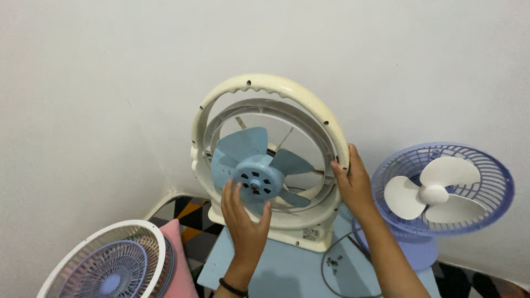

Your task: The person assembles two small table fans by attaching front and rear grilles to the fan bodies. They handle the grilles and fan units, aligning and snapping them into place on a light blue table.

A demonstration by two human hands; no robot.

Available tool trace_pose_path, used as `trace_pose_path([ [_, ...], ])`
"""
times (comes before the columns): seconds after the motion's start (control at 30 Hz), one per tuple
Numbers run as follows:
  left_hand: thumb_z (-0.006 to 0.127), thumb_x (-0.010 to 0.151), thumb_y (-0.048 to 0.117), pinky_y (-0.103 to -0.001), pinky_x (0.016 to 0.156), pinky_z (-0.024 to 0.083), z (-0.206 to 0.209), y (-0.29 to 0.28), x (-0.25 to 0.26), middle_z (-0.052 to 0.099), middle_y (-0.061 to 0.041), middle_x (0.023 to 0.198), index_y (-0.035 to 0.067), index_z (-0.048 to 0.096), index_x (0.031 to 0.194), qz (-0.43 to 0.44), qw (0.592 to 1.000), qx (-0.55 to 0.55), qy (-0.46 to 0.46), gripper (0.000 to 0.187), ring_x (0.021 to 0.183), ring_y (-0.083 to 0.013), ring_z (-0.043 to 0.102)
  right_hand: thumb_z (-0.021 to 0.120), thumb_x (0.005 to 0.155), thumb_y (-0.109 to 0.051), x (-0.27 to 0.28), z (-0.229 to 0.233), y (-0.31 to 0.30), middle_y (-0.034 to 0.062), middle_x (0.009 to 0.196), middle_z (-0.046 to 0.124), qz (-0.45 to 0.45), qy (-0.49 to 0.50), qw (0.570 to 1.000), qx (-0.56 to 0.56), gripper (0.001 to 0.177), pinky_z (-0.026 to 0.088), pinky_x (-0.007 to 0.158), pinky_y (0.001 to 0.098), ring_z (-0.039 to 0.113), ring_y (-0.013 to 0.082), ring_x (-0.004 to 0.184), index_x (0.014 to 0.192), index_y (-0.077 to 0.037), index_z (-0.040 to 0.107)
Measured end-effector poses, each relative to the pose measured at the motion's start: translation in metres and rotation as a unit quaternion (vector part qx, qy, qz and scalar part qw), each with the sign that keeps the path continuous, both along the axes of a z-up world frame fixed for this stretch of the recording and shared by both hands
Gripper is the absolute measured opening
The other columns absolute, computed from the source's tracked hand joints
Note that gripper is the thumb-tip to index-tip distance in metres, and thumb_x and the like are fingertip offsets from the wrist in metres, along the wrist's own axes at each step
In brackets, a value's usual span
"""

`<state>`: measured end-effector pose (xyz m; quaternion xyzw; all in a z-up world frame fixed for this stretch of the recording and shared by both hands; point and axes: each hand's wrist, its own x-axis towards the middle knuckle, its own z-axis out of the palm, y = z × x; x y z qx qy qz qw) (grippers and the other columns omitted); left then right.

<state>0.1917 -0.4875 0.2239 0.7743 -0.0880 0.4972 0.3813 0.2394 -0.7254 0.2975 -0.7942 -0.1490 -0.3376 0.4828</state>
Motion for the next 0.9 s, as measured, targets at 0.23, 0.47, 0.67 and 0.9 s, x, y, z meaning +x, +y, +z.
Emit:
trace_pose_path([
  [0.23, 0.075, 0.09, 0.018, -0.051, 0.113, 0.037, -0.01, -0.01, 0.017, 0.05, -0.018, 0.141, 0.001, 0.048, 0.139, -0.002, 0.998, -0.061, -0.005, 0.058, 0.137, -0.0367, 0.043, 0.062, 0.1, -0.023, -0.005, -0.03, -0.014, 0.0213, 0.14, 0.053, -0.038, -0.024, 0.998, -0.039, 0.058, 0.047, 0.1, 0.044, 0.053, 0.0306, 0.128, 0.151, -0.004, 0.041],
  [0.47, 0.076, 0.091, 0.016, -0.044, 0.095, 0.045, -0.007, 0.016, 0.022, 0.069, -0.011, 0.109, 0.004, 0.069, 0.114, 0.007, 0.999, -0.025, -0.022, 0.027, 0.106, -0.0306, 0.063, 0.068, 0.092, -0.02, -0.051, -0.114, -0.063, 0.0168, 0.128, 0.064, -0.063, 0.102, 0.992, 0.038, 0.053, 0.055, 0.092, 0.0391, 0.064, 0.0251, 0.116, 0.141, -0.004, 0.054],
  [0.67, 0.077, 0.09, 0.014, -0.041, 0.089, 0.047, 0.001, 0.011, 0.025, 0.072, -0.007, 0.098, 0.005, 0.069, 0.099, 0.007, 0.999, -0.029, -0.04, 0.015, 0.094, -0.0266, 0.067, 0.067, 0.095, -0.017, -0.069, -0.123, -0.1, 0.0119, 0.11, 0.076, -0.121, 0.142, 0.982, 0.039, 0.036, 0.058, 0.08, 0.033, 0.073, 0.0199, 0.098, 0.128, -0.003, 0.067],
  [0.9, 0.076, 0.089, 0.014, -0.035, 0.078, 0.054, -0.004, 0.006, 0.031, 0.07, -0.006, 0.089, 0.003, 0.066, 0.092, -0.045, 0.988, -0.143, 0.037, 0.015, 0.085, -0.0181, 0.068, 0.067, 0.094, -0.012, -0.043, -0.073, -0.066, 0.0123, 0.114, 0.073, -0.045, 0.079, 0.995, 0.034, 0.037, 0.058, 0.078, 0.0296, 0.07, 0.0183, 0.103, 0.129, -0.001, 0.064],
])
